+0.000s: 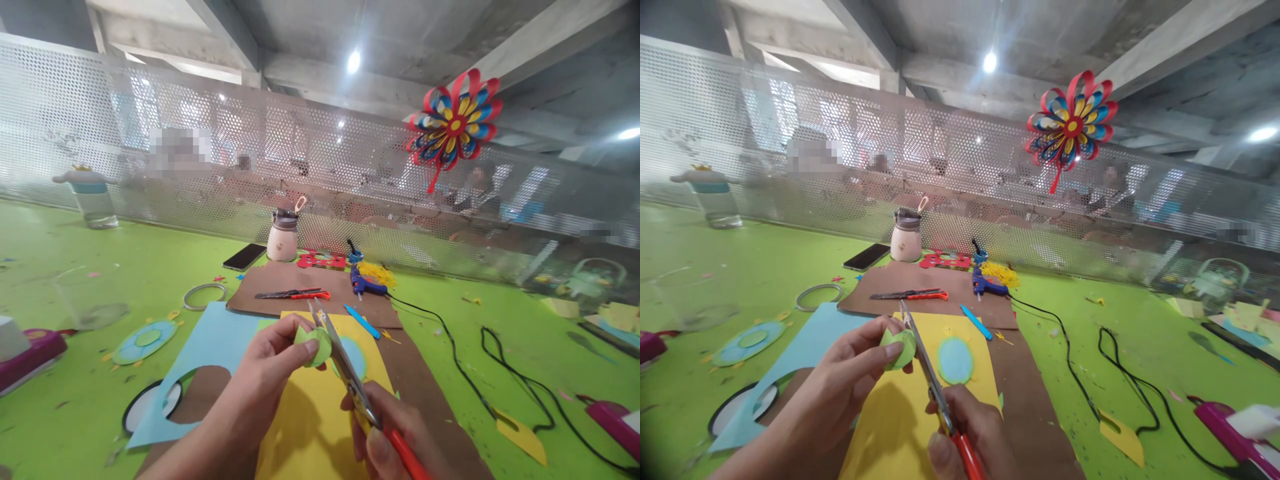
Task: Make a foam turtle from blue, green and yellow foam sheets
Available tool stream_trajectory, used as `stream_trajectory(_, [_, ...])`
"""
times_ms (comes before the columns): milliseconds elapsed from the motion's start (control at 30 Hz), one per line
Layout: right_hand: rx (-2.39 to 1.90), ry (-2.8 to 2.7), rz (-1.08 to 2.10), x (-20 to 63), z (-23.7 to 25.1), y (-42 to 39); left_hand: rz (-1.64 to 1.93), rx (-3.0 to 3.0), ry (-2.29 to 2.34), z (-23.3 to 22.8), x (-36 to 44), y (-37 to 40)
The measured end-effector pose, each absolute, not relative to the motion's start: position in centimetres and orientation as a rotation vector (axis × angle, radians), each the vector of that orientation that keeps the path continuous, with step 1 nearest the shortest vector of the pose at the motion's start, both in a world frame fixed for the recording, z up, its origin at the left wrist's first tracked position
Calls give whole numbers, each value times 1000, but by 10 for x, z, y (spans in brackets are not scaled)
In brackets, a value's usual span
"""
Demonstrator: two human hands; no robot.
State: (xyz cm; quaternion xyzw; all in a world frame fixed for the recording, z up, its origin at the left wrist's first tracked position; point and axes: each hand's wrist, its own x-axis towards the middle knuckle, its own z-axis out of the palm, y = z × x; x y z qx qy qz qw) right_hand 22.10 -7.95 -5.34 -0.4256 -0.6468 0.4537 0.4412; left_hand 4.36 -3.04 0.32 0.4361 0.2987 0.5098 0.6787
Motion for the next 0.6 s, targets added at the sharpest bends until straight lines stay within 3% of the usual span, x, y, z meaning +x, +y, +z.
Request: stream_trajectory(600, [-1072,-1623,1110,221,-54,-80,1163,1014,719,6,43,-30])
